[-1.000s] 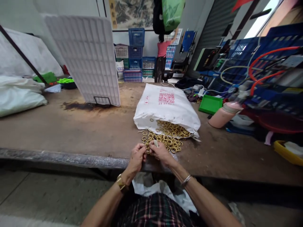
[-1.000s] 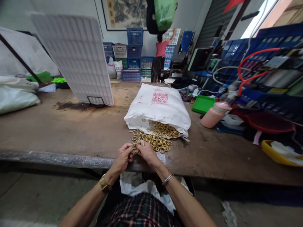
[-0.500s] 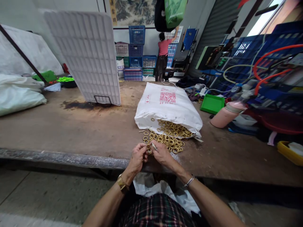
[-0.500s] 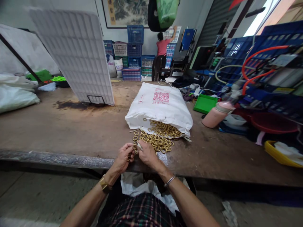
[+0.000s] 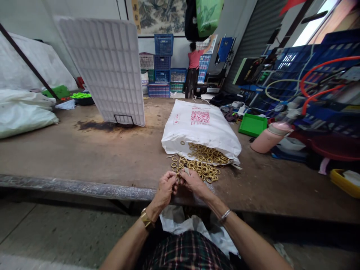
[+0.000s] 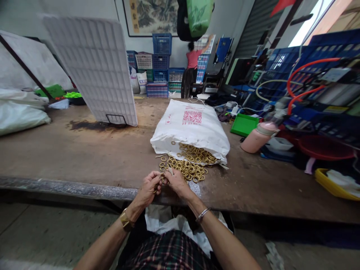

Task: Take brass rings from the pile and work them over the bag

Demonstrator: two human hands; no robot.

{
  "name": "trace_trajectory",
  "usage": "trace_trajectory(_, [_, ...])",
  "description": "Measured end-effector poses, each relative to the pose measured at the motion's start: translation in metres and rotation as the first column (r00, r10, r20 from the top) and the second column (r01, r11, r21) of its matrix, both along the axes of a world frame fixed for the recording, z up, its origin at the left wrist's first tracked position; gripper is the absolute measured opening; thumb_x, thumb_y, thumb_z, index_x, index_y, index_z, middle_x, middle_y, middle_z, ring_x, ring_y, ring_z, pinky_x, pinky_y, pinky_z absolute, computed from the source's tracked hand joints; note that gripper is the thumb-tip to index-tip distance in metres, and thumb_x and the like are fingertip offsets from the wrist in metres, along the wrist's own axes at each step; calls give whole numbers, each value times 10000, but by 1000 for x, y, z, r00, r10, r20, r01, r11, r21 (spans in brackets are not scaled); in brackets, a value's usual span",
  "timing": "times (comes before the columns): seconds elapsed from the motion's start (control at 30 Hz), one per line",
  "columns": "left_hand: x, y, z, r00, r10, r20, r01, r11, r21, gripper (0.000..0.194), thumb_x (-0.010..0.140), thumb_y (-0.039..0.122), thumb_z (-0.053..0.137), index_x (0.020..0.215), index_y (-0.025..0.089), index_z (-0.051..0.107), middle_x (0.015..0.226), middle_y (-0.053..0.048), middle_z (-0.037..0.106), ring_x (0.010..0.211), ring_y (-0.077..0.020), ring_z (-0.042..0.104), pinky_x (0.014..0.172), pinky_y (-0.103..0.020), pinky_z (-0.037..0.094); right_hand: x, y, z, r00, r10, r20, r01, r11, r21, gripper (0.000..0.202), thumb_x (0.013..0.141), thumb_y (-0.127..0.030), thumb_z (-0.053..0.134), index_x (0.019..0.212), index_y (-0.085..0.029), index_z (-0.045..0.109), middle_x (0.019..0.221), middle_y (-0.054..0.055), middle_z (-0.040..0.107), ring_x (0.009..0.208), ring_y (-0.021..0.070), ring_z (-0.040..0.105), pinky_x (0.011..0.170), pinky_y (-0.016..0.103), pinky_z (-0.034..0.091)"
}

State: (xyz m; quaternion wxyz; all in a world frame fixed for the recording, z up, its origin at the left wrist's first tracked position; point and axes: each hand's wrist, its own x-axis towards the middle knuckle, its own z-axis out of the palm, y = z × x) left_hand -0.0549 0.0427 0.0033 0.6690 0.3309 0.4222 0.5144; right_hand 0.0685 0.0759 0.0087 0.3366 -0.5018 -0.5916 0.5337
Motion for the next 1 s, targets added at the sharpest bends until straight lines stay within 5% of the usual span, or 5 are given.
trace_trajectory(0.33, [-2, -1, 6, 997, -44, -57, 42, 999, -22, 357, 658, 475, 610, 759, 165, 464, 547, 62, 467, 370, -27, 374, 345, -148, 237, 1, 2, 5, 996, 11, 91, -24, 989, 148, 241, 757, -384, 476, 634, -177, 486, 557, -45, 477, 549, 87, 411, 536, 213, 320])
trace_trajectory(0.87, [0, -1, 6, 1000, -30, -3, 30, 1000, 5, 342, 661, 446, 628, 732, 159, 456, 563, 53, 472, 386, -27, 375, 340, -143, 254, 2, 3, -4, 999, 19, 29, -22, 996, 81, 222, 775, -363, 437, 660, -180, 485, 586, -40, 507, 557, 92, 446, 552, 213, 335])
trace_trajectory(1.0, [-1, -1, 6, 1000, 6, -2, -6, 1000, 11, 336, 667, 438, 626, 744, 161, 452, 561, 59, 474, 390, -25, 378, 344, -137, 259, 5, 1, -2, 985, -64, 162, 38, 987, 155, 252, 815, -355, 370, 676, -181, 486, 579, -31, 499, 558, 98, 454, 556, 210, 333])
